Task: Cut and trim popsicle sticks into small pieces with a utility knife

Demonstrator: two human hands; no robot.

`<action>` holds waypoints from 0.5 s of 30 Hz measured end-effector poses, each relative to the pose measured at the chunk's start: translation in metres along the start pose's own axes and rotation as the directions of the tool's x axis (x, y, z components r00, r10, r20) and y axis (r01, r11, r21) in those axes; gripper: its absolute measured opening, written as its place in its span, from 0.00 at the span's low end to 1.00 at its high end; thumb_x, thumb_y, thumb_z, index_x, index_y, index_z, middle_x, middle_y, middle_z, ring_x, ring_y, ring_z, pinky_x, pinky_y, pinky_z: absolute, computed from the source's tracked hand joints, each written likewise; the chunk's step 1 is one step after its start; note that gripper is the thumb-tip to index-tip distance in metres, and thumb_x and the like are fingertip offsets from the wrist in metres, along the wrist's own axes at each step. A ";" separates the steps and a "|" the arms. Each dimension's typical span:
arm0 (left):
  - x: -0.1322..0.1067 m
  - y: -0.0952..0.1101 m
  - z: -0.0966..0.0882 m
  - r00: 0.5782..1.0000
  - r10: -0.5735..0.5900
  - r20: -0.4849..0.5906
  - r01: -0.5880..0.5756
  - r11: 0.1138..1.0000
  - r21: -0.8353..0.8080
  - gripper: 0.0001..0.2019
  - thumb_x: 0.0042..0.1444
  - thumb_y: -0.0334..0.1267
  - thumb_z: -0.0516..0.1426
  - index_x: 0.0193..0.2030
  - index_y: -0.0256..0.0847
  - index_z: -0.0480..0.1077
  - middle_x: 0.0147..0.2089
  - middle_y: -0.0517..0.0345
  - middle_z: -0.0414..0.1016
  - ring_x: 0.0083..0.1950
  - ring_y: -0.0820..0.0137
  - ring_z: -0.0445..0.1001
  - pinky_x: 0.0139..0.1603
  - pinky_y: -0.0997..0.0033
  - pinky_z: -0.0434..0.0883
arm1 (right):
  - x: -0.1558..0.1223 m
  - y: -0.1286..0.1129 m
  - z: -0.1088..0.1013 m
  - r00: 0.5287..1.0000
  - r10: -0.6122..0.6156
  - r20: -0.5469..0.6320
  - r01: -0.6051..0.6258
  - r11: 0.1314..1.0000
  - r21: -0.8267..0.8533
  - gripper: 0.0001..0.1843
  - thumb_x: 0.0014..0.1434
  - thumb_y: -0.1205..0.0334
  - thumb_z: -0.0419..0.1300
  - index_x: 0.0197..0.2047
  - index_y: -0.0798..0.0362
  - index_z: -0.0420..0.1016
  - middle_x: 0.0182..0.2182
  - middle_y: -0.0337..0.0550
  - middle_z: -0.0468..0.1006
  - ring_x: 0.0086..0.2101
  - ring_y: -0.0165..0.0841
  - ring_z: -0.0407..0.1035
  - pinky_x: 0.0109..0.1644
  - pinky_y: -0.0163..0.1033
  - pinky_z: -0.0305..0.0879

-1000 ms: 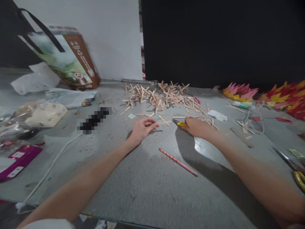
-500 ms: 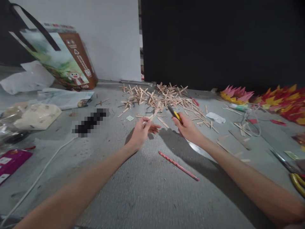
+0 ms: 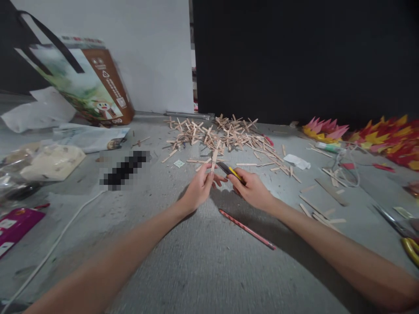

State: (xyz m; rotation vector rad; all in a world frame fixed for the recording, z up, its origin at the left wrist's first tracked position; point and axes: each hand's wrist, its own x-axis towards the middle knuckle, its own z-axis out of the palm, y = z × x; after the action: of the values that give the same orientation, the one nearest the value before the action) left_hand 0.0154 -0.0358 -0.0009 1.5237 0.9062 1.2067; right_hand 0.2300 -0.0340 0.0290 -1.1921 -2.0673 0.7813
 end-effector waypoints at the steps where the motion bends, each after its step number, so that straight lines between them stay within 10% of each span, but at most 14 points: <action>1: 0.000 0.000 0.000 1.000 -0.004 0.004 0.004 1.000 0.006 0.21 0.73 0.59 0.51 0.53 0.42 0.60 0.40 0.48 0.86 0.36 0.67 0.80 0.41 0.65 0.75 | 0.000 0.000 0.000 1.000 0.000 0.001 0.000 1.000 0.001 0.16 0.75 0.46 0.53 0.44 0.48 0.71 0.22 0.33 0.71 0.22 0.31 0.64 0.28 0.35 0.57; 5: -0.001 -0.002 0.000 1.000 -0.013 0.003 0.012 0.999 0.039 0.17 0.73 0.57 0.50 0.46 0.45 0.57 0.36 0.52 0.85 0.33 0.68 0.78 0.39 0.66 0.73 | -0.002 -0.002 0.000 0.999 -0.043 0.011 0.044 0.999 -0.033 0.22 0.76 0.50 0.53 0.67 0.47 0.67 0.25 0.34 0.76 0.22 0.32 0.69 0.29 0.36 0.62; 15: -0.005 0.008 0.003 0.998 -0.062 -0.026 0.064 0.993 0.100 0.17 0.73 0.57 0.49 0.41 0.46 0.58 0.30 0.58 0.80 0.27 0.68 0.76 0.33 0.66 0.71 | -0.012 -0.014 0.001 0.985 -0.170 0.038 0.174 0.967 -0.184 0.28 0.78 0.55 0.48 0.77 0.43 0.59 0.49 0.47 0.86 0.40 0.38 0.81 0.49 0.44 0.75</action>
State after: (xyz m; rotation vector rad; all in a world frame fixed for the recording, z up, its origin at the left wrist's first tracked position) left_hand 0.0173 -0.0433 0.0050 1.5518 1.0364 1.1504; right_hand 0.2269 -0.0503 0.0364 -1.0868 -2.2668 0.5302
